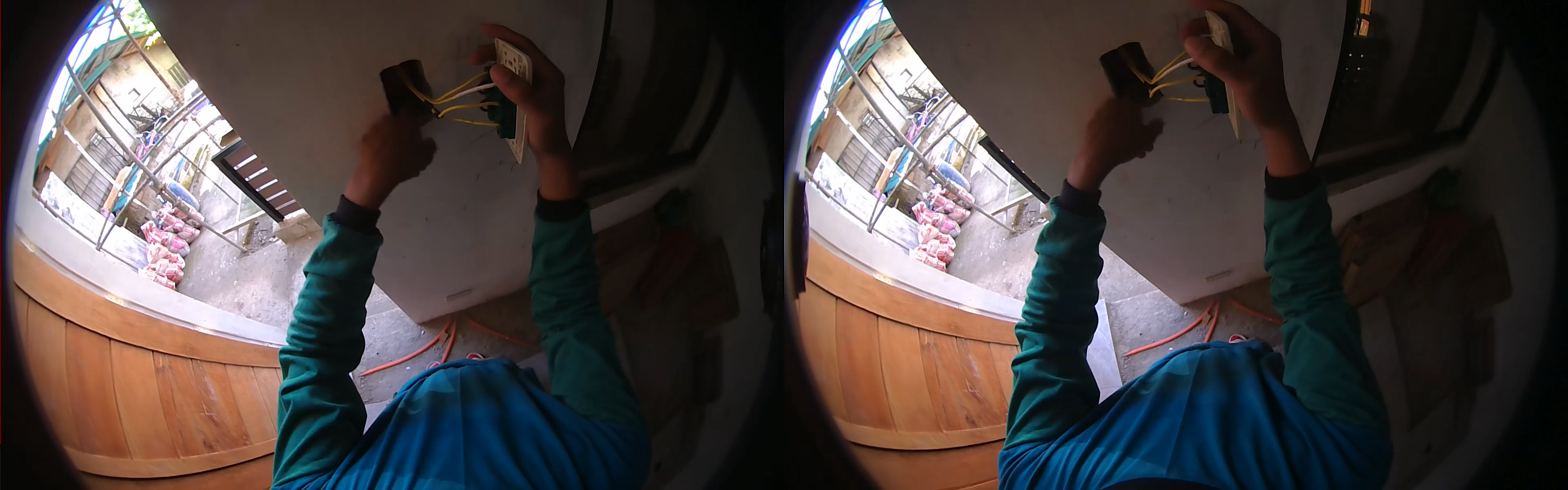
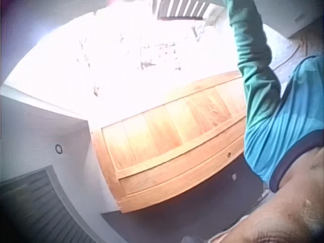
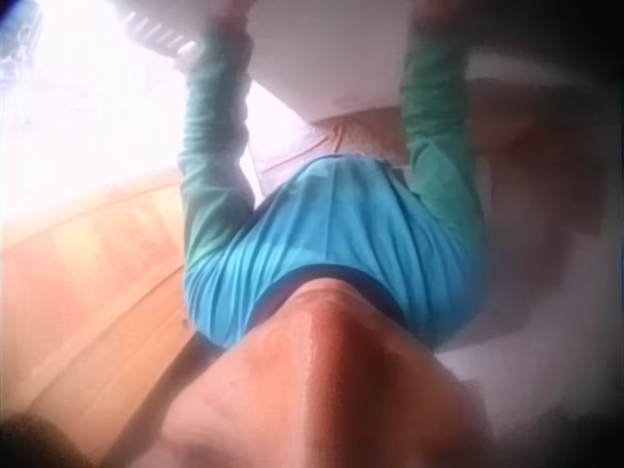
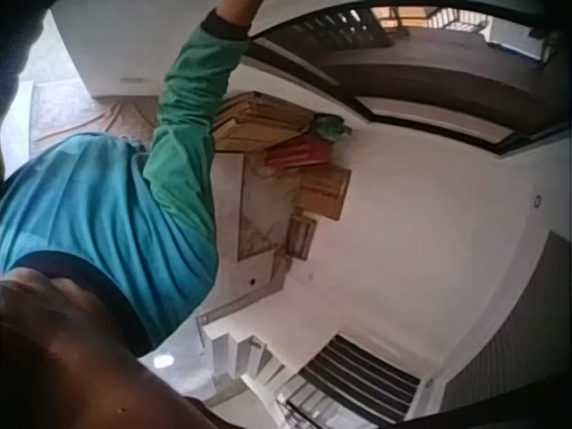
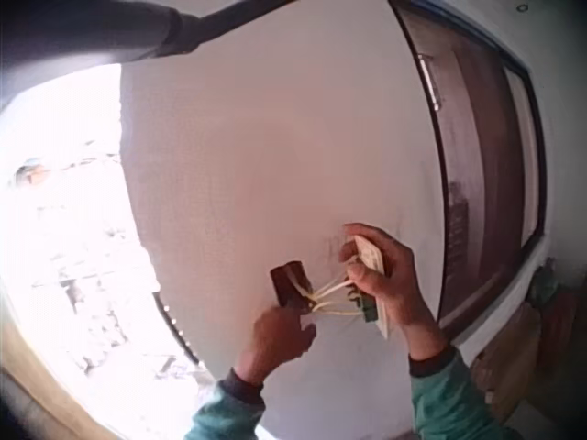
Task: The person connects electrical wires from a wall opening to a switch plate by hand and pushes the wires into the wall hole.
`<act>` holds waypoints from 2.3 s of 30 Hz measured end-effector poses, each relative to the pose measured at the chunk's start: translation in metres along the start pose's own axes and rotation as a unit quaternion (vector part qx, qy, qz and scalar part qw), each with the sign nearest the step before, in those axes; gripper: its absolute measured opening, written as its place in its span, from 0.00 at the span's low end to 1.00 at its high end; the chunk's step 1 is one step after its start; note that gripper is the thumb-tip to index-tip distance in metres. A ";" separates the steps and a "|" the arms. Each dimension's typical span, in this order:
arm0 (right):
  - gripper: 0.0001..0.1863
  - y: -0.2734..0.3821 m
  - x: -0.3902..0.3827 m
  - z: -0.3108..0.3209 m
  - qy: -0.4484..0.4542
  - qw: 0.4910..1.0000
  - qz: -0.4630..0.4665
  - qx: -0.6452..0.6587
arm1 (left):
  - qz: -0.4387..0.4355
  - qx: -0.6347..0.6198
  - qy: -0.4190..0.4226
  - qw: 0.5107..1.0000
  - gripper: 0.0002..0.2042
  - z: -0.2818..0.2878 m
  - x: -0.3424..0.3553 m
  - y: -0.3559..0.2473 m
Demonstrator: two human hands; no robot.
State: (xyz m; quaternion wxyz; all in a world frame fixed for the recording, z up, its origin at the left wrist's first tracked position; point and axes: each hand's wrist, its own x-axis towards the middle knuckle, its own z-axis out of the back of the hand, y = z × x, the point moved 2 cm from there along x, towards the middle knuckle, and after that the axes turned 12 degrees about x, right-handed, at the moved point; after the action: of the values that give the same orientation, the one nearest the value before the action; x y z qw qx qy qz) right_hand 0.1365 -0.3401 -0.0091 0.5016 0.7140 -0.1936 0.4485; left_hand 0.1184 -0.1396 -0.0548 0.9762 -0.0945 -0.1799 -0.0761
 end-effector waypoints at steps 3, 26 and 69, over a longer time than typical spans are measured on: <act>0.28 -0.006 -0.003 0.004 -0.005 1.000 -0.008 0.016 | -0.002 -0.094 0.006 0.996 0.14 0.007 -0.007 -0.002; 0.31 -0.018 -0.024 -0.007 -0.029 0.977 -0.086 0.195 | -0.272 -0.044 -0.403 0.873 0.10 0.037 -0.037 -0.057; 0.16 0.016 -0.834 0.041 0.107 0.736 -0.555 -0.372 | 0.248 -0.138 0.462 0.840 0.15 -0.326 -0.480 0.210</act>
State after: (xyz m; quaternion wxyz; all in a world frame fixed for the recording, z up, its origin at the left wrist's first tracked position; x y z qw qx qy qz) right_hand -0.2924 -0.5280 -0.7008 0.9047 0.3983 0.1402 0.0562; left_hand -0.1764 0.0496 -0.5626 0.9093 -0.2232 0.3336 0.1102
